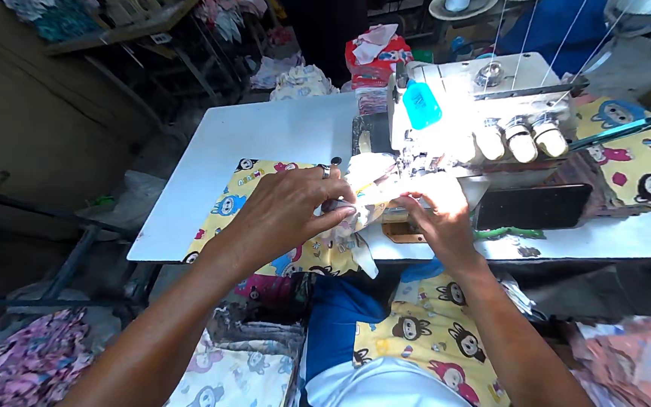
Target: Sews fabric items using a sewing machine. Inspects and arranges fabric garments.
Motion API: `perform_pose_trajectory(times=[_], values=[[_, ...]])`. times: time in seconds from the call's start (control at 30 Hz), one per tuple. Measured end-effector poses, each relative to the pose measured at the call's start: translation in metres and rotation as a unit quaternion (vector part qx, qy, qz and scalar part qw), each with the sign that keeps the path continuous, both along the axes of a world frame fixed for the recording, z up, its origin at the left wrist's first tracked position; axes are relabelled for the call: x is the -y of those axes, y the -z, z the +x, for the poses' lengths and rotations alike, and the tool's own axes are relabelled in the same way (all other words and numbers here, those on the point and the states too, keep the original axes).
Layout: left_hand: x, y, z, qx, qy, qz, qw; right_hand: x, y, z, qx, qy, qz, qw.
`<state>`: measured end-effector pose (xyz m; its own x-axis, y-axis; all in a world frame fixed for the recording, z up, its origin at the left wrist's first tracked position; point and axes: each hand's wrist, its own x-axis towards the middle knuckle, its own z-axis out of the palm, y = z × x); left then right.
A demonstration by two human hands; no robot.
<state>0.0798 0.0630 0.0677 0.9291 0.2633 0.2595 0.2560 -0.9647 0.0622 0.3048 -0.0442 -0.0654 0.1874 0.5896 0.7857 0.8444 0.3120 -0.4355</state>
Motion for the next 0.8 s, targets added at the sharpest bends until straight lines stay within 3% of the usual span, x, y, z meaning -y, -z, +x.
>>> perform_pose_trajectory(times=[0.33, 0.57, 0.8], values=[[0.017, 0.004, 0.006, 0.02, 0.015, -0.019, 1.0, 0.003, -0.007, 0.003, 0.043, -0.012, -0.024, 0.999], [0.058, 0.044, 0.027, 0.066, 0.046, -0.061, 0.995, 0.028, 0.001, 0.008, 0.13, 0.029, -0.04, 0.99], [0.088, 0.067, 0.041, 0.095, -0.002, -0.041, 0.995, 0.038, 0.006, 0.008, 0.132, 0.046, -0.045, 0.989]])
